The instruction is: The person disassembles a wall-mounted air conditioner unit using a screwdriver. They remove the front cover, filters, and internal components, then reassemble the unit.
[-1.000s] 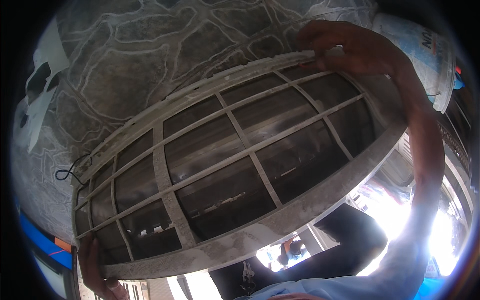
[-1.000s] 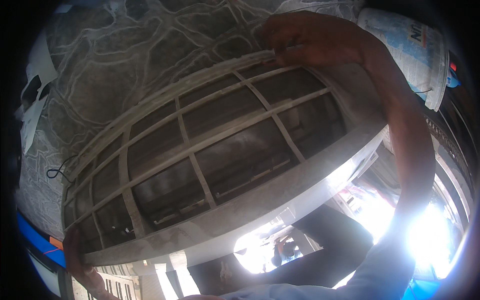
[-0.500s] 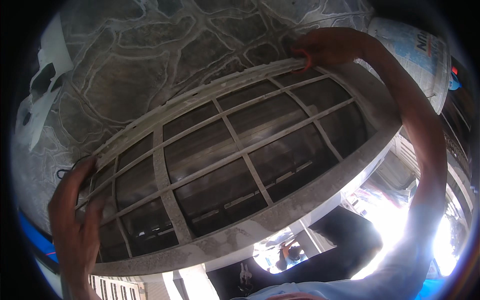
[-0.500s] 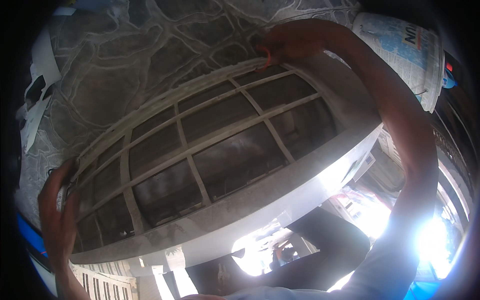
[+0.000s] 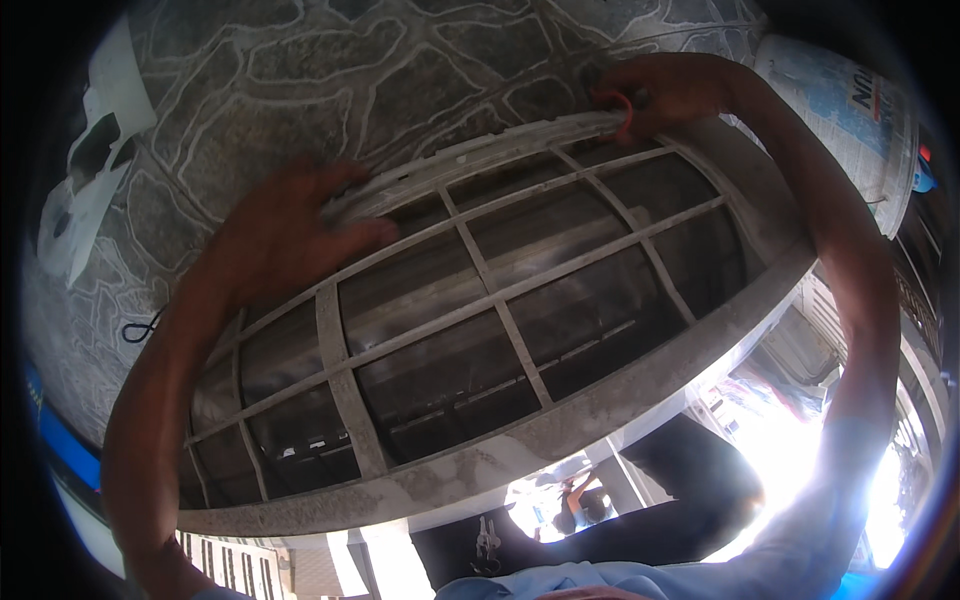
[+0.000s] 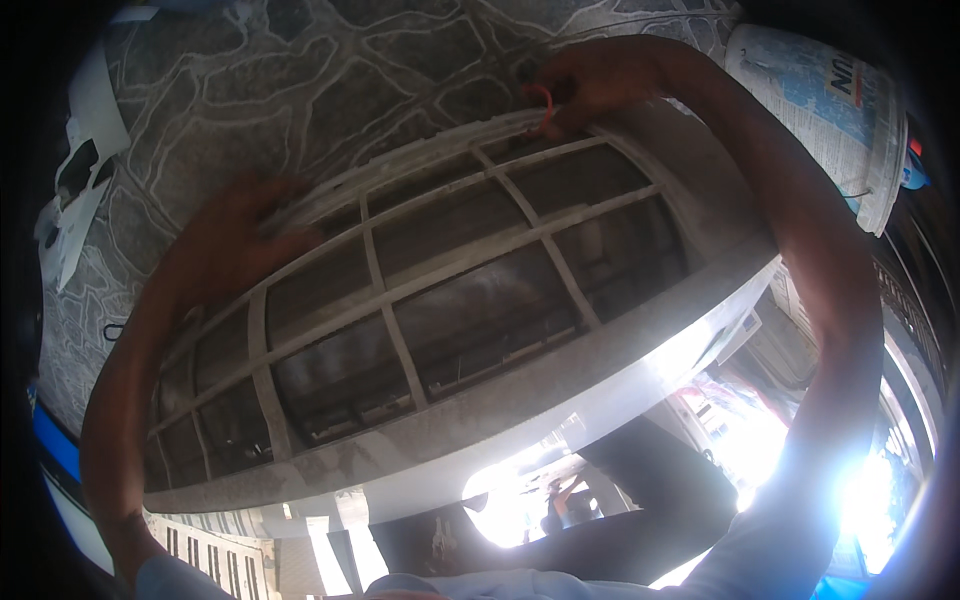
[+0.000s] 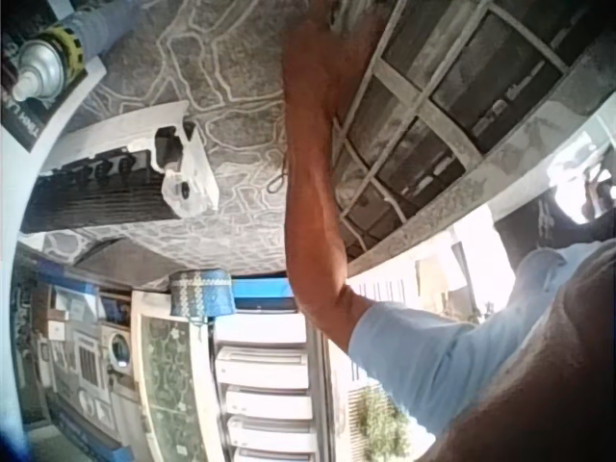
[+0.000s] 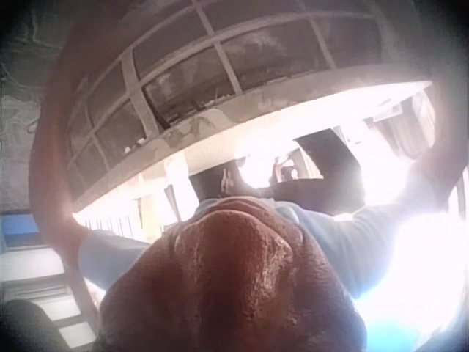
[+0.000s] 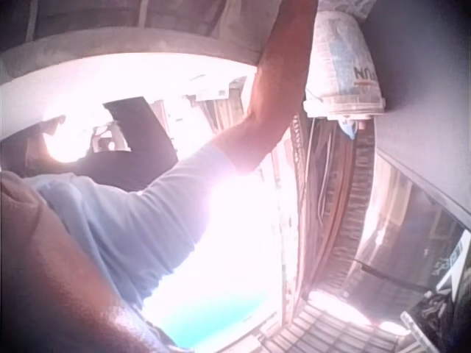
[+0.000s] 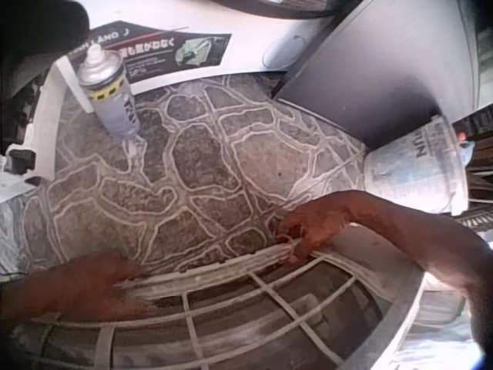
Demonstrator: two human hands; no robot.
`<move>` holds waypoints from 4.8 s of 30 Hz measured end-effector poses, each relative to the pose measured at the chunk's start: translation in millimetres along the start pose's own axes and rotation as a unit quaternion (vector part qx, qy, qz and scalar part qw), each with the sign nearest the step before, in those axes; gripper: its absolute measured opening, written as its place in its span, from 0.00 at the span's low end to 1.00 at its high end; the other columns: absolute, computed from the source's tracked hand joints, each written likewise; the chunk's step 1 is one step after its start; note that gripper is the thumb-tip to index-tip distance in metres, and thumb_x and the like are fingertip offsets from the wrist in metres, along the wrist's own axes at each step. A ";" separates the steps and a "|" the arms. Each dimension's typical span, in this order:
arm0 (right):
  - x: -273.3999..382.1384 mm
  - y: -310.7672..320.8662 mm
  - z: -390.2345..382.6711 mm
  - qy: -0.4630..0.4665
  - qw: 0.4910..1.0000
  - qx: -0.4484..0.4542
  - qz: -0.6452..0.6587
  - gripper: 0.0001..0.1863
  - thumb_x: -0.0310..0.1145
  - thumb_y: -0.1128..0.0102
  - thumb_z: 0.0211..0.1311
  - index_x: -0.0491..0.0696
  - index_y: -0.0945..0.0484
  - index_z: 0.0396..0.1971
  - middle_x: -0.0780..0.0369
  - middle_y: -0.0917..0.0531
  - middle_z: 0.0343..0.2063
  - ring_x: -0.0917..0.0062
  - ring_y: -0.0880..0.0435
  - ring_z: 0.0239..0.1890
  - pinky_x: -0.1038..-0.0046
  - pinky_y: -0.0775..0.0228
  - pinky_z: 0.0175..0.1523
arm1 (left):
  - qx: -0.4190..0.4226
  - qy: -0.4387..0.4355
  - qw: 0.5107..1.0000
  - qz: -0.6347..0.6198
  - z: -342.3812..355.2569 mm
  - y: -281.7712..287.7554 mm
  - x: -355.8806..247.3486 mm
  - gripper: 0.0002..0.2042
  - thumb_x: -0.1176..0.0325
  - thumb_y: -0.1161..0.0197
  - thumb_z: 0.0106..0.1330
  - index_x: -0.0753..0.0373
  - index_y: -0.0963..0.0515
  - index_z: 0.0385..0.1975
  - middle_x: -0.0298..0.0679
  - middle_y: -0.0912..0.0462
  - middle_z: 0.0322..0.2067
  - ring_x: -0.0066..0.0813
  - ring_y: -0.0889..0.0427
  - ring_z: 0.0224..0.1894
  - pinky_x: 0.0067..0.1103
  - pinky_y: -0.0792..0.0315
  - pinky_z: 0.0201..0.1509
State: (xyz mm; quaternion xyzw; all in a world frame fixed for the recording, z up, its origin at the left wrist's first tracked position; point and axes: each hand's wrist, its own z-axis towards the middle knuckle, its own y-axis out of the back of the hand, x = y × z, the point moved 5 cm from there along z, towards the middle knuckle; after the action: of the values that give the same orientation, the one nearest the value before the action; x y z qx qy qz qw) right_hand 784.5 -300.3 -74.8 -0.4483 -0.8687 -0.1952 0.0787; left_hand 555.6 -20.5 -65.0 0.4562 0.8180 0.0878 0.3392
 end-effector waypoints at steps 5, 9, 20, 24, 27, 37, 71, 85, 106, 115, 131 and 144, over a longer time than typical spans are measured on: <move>5.2 3.7 -6.3 0.001 1.000 -0.013 -0.006 0.29 0.44 0.28 0.57 0.48 0.19 0.57 0.60 0.15 0.46 0.70 0.18 0.54 0.66 0.30 0.61 | -0.025 -0.012 1.000 -0.003 0.5 -1.4 -0.6 0.30 0.46 0.35 0.67 0.60 0.22 0.62 0.52 0.20 0.60 0.50 0.23 0.65 0.40 0.31 0.70; 0.1 1.9 -10.2 0.000 1.000 -0.012 0.008 0.25 0.43 0.30 0.59 0.48 0.18 0.55 0.61 0.14 0.43 0.72 0.17 0.50 0.67 0.29 0.58 | -0.039 -0.060 0.997 0.013 4.5 3.3 -8.1 0.28 0.49 0.34 0.68 0.64 0.20 0.60 0.52 0.17 0.56 0.50 0.20 0.62 0.38 0.29 0.68; 14.8 6.1 -1.8 -0.037 0.999 0.024 0.026 0.37 0.41 0.26 0.54 0.49 0.26 0.66 0.58 0.17 0.54 0.69 0.18 0.56 0.66 0.30 0.62 | -0.038 -0.031 0.998 -0.045 15.6 1.5 -1.5 0.35 0.48 0.30 0.55 0.68 0.19 0.58 0.55 0.15 0.52 0.51 0.15 0.55 0.39 0.22 0.60; 1.3 -0.5 -8.8 -0.021 0.998 -0.029 0.052 0.39 0.42 0.23 0.50 0.49 0.24 0.64 0.59 0.16 0.54 0.69 0.18 0.57 0.66 0.30 0.62 | -0.006 -0.011 1.000 -0.022 22.7 -1.4 -9.2 0.35 0.45 0.30 0.54 0.70 0.19 0.54 0.54 0.17 0.51 0.50 0.16 0.54 0.38 0.23 0.59; 5.2 -0.6 -0.9 -0.058 0.998 0.027 0.023 0.39 0.42 0.21 0.47 0.50 0.23 0.63 0.60 0.15 0.54 0.69 0.18 0.57 0.66 0.30 0.63 | -0.044 -0.007 0.999 0.018 17.2 -6.4 -11.4 0.35 0.44 0.30 0.56 0.71 0.19 0.52 0.54 0.19 0.52 0.50 0.18 0.56 0.39 0.24 0.60; 26.0 14.6 14.3 -0.008 0.997 -0.034 -0.064 0.37 0.42 0.27 0.58 0.52 0.27 0.68 0.57 0.19 0.56 0.63 0.21 0.60 0.63 0.31 0.65 | -0.083 0.013 0.986 -0.143 -48.0 40.1 70.5 0.22 0.52 0.39 0.75 0.61 0.21 0.60 0.45 0.19 0.57 0.41 0.18 0.56 0.36 0.24 0.62; -70.9 36.1 -23.2 -0.046 0.996 -0.060 0.053 0.42 0.18 0.31 0.55 0.45 0.33 0.72 0.56 0.29 0.70 0.67 0.32 0.73 0.65 0.41 0.77 | -0.122 0.106 0.987 -0.011 -200.5 31.5 214.7 0.26 0.60 0.30 0.61 0.56 0.20 0.60 0.48 0.13 0.43 0.42 0.11 0.44 0.33 0.17 0.51; -108.2 24.2 -5.0 0.008 0.983 -0.036 0.183 0.34 0.24 0.34 0.62 0.45 0.31 0.69 0.57 0.24 0.64 0.67 0.27 0.67 0.66 0.33 0.70 | -0.206 0.262 0.862 -0.382 -252.6 -16.5 240.2 0.16 0.66 0.40 0.71 0.66 0.18 0.54 0.40 0.14 0.47 0.28 0.15 0.46 0.26 0.24 0.54; -109.2 11.5 -18.5 -0.045 0.998 -0.039 -0.012 0.40 0.19 0.34 0.55 0.45 0.33 0.72 0.57 0.32 0.72 0.66 0.33 0.74 0.64 0.42 0.78 | -0.240 0.244 0.910 -0.233 -250.1 1.2 220.7 0.25 0.60 0.46 0.69 0.73 0.21 0.58 0.56 0.14 0.51 0.42 0.13 0.51 0.30 0.23 0.58; -108.9 14.6 -25.8 -0.075 0.995 -0.059 -0.012 0.36 0.25 0.32 0.55 0.47 0.26 0.68 0.56 0.31 0.71 0.65 0.36 0.75 0.64 0.45 0.79 | -0.284 0.276 0.891 -0.223 -251.2 -0.5 230.2 0.20 0.62 0.44 0.70 0.68 0.17 0.54 0.50 0.12 0.45 0.39 0.13 0.47 0.31 0.23 0.55; -61.6 15.6 -17.8 -0.043 0.997 -0.030 -0.062 0.32 0.36 0.33 0.61 0.47 0.25 0.66 0.53 0.28 0.69 0.63 0.34 0.74 0.63 0.44 0.78 | -0.225 0.331 0.909 -0.117 -218.1 -2.7 257.8 0.17 0.56 0.38 0.70 0.65 0.14 0.42 0.45 0.12 0.38 0.36 0.14 0.41 0.32 0.22 0.52; -109.9 -6.0 -12.1 -0.061 0.995 -0.076 -0.038 0.34 0.28 0.29 0.56 0.49 0.24 0.65 0.55 0.27 0.68 0.64 0.30 0.72 0.64 0.40 0.76 | -0.272 0.244 0.919 -0.150 -215.0 1.0 253.4 0.19 0.57 0.40 0.71 0.65 0.14 0.51 0.47 0.12 0.48 0.39 0.12 0.51 0.32 0.23 0.59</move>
State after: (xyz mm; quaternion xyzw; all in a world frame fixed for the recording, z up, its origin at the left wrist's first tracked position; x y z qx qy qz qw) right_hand 843.6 -390.6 -99.6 -0.4311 -0.8708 -0.2357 -0.0161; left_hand 330.2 220.0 -22.7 0.1826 0.8788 0.3637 0.2493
